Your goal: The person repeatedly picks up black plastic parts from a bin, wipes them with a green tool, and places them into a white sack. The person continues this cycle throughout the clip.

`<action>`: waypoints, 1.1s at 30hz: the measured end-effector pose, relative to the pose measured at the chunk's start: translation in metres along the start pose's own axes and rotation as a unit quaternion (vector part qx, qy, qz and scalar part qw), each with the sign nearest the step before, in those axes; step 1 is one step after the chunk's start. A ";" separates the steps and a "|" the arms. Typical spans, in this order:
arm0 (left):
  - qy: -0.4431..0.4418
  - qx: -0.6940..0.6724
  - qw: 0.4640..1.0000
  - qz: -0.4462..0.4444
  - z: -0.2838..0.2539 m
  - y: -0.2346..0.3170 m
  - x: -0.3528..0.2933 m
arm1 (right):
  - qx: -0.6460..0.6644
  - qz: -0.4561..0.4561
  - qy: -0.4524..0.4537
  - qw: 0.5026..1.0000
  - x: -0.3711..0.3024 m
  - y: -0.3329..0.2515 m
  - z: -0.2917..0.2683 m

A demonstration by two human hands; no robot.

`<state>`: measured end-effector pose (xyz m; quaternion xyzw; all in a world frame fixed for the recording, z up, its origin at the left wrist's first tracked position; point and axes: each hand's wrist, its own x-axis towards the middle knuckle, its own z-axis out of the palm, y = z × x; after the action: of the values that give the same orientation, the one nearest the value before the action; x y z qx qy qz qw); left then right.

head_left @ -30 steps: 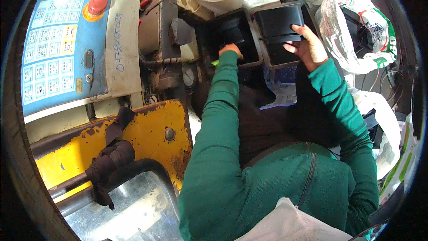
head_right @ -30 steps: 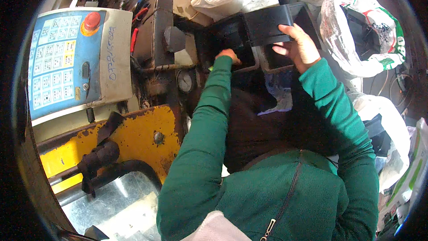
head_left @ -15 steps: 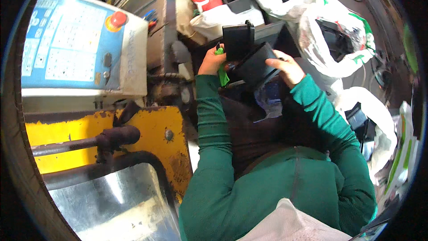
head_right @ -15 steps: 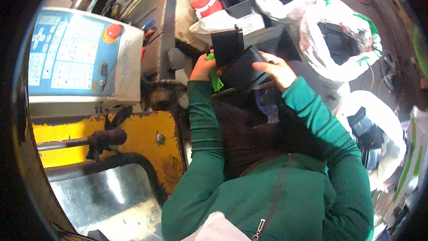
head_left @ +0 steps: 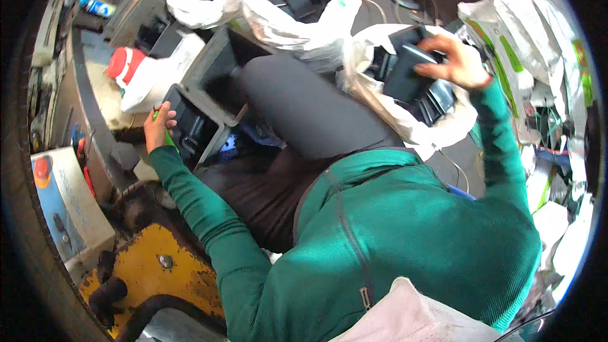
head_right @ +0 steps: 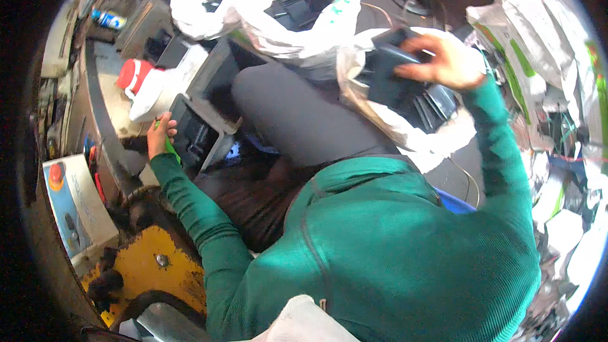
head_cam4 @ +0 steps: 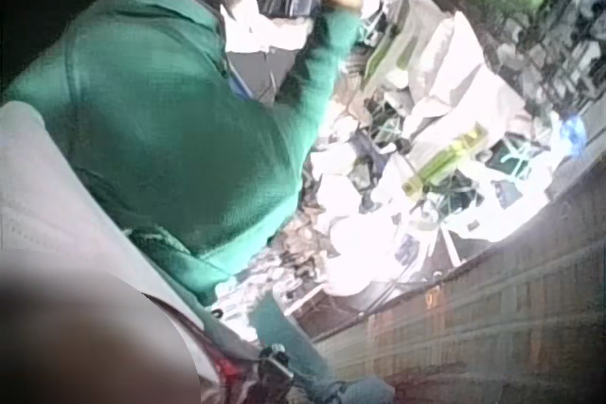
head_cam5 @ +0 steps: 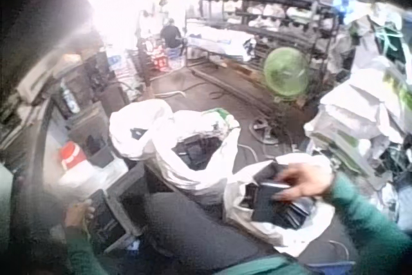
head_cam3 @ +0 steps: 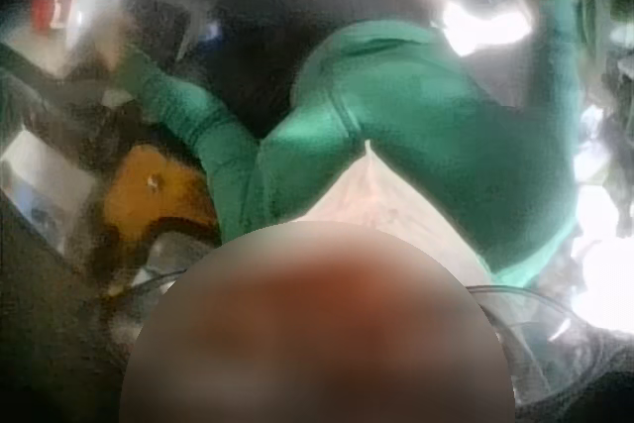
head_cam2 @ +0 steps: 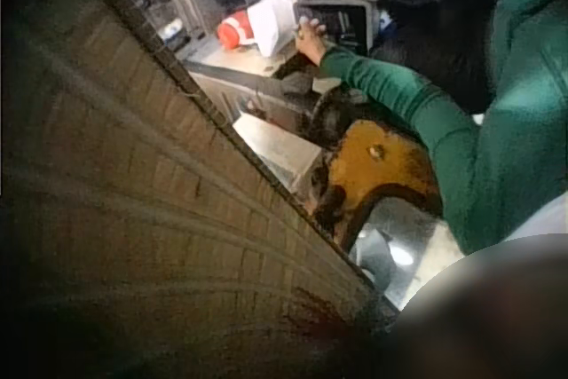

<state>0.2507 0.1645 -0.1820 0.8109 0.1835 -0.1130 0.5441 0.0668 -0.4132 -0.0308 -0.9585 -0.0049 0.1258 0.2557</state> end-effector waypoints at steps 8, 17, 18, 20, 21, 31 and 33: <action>0.017 0.285 0.937 -0.202 -0.061 -0.157 0.101 | -0.143 0.051 -0.061 0.987 -0.007 0.074 0.054; 0.115 0.228 0.918 -0.305 0.010 -0.187 0.118 | 0.066 -0.368 0.017 0.927 0.112 -0.152 0.164; 0.110 0.239 0.916 -0.302 0.013 -0.185 0.125 | 0.071 -0.380 0.031 0.922 0.120 -0.159 0.179; 0.112 0.212 0.918 -0.317 0.024 -0.182 0.135 | 0.065 -0.389 0.048 0.918 0.127 -0.162 0.195; 0.119 0.222 0.917 -0.310 0.024 -0.182 0.138 | 0.054 -0.390 0.053 0.918 0.129 -0.163 0.198; 0.075 0.012 0.939 -0.336 0.009 -0.210 0.162 | 0.062 -0.388 0.045 0.919 0.134 -0.166 0.200; 0.069 -0.042 0.952 -0.294 0.007 -0.219 0.153 | 0.064 -0.395 0.043 0.915 0.135 -0.165 0.200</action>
<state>0.2968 0.2598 -0.4274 0.7032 0.4558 -0.2041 0.5060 0.1575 -0.1620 -0.1495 -0.8645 -0.3644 -0.0272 0.3450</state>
